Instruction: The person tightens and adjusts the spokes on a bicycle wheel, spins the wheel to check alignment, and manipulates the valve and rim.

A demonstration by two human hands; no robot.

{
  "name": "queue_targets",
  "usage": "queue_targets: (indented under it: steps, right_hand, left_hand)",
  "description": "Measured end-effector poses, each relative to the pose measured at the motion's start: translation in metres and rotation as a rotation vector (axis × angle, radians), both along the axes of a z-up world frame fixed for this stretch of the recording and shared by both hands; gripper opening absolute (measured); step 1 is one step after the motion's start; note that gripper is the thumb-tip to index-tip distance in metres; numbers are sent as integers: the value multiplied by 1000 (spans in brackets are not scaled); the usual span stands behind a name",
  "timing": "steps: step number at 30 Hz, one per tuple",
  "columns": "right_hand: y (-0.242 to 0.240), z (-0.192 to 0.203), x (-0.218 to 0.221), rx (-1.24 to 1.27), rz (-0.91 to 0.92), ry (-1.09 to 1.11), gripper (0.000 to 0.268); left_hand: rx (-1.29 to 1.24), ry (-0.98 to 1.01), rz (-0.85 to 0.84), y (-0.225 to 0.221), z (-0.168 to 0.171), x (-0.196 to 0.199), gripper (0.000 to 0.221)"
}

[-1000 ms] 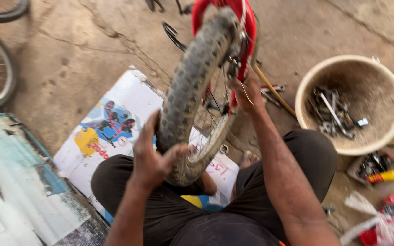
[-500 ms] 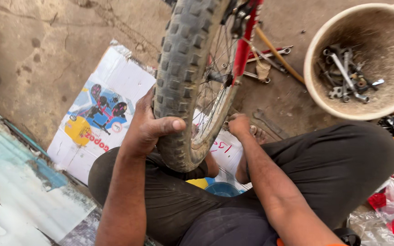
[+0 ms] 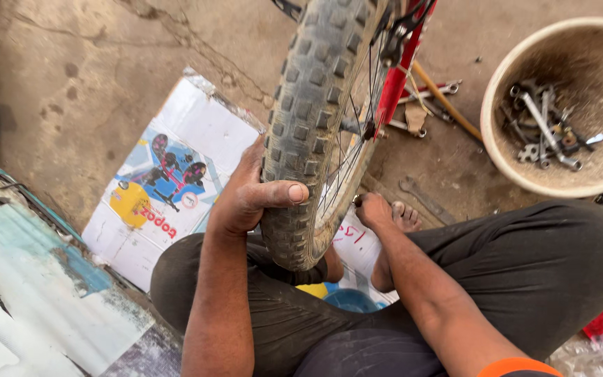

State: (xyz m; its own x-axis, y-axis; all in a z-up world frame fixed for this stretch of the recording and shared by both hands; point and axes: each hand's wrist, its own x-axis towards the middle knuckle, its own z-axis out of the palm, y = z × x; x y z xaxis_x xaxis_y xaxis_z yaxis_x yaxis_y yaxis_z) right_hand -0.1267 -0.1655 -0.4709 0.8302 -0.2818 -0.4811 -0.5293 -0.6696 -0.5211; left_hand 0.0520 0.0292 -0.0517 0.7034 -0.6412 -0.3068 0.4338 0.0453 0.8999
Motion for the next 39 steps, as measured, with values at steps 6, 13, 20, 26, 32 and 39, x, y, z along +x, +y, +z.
queue_targets:
  steps: [6, 13, 20, 26, 32, 39]
  right_hand:
    - [-21, 48, 49, 80, -816, -316, 24]
    - [-99, 255, 98, 688, -1154, -942, 12]
    - [-78, 369, 64, 1015, -668, -530, 32]
    - [-54, 359, 54, 1291, -588, -439, 36]
    - [-56, 358, 68, 1341, -553, -345, 33]
    - [-50, 357, 102, 629, -38, -741, 23]
  left_hand:
    - [17, -51, 13, 5, -5, -2, 93]
    - [25, -174, 101, 10, -11, -10, 91]
    - [-10, -192, 140, 9, -15, -11, 101]
    - [31, -131, 120, 11, -17, -12, 110]
    - [43, -168, 129, 8, -13, -11, 106]
    - [41, -173, 158, 6, -15, -9, 102]
